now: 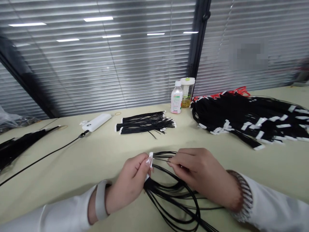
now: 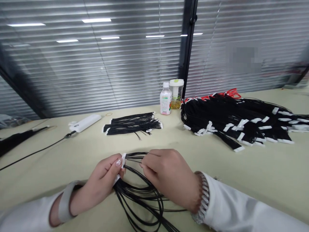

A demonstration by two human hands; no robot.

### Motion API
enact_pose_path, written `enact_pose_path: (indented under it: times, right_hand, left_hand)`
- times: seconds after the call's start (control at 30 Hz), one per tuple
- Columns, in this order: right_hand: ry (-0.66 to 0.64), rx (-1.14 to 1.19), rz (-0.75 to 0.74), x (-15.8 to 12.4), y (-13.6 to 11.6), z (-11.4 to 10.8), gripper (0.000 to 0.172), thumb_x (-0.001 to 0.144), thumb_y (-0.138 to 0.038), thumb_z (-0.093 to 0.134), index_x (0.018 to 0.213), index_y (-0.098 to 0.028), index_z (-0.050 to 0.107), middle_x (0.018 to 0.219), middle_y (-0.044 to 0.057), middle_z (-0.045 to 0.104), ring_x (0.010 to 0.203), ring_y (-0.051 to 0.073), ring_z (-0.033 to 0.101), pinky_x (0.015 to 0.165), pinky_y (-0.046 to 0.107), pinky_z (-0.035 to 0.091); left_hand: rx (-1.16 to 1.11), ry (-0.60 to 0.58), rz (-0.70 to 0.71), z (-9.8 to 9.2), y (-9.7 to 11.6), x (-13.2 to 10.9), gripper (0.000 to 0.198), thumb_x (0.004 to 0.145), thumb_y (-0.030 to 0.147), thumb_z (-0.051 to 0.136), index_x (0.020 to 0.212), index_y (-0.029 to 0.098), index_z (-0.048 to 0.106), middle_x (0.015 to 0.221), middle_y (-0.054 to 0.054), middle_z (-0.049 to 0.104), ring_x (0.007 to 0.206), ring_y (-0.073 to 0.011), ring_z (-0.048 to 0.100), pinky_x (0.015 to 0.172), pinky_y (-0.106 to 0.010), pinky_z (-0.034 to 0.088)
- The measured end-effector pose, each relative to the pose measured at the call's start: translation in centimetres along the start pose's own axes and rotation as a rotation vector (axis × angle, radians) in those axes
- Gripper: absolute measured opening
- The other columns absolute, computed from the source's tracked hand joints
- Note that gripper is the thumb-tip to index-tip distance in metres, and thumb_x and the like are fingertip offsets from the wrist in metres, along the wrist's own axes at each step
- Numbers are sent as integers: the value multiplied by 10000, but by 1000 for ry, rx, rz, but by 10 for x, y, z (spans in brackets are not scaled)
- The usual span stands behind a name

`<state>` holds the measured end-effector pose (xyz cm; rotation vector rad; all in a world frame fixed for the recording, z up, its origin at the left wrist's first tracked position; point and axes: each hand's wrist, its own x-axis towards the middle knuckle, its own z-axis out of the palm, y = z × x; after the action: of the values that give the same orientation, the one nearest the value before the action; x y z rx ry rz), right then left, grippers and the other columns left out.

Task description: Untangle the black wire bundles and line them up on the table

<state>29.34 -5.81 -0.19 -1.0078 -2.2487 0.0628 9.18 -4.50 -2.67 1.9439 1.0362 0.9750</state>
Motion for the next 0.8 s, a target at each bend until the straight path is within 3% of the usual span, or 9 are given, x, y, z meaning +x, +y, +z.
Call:
enact_pose_path:
  times: [0.2, 0.4, 0.8]
  right_hand:
    - [-11, -25, -9, 0, 2, -1, 223, 833, -116, 491, 644, -147, 604, 576, -16, 537, 538, 81, 472, 531, 214, 317]
    - [-20, -33, 11, -3, 1, -2, 221, 820, -102, 489, 632, -151, 595, 578, -19, 537, 539, 81, 471, 535, 215, 316]
    - [-71, -87, -12, -2, 2, -1, 248, 858, -133, 468, 640, -164, 583, 587, -18, 526, 548, 91, 457, 543, 234, 305]
  left_hand:
    - [-94, 84, -87, 1, 0, 3, 380, 907, 408, 359, 613, 179, 435, 562, 33, 436, 517, -98, 384, 506, -214, 343]
    - [-48, -14, -71, 0, 3, 5, 393, 910, 401, 339, 603, 177, 438, 575, 23, 453, 536, -103, 402, 524, -220, 353]
    - [-73, -81, -73, -1, 4, 3, 374, 917, 380, 347, 621, 176, 453, 576, 26, 454, 539, -105, 407, 537, -223, 362]
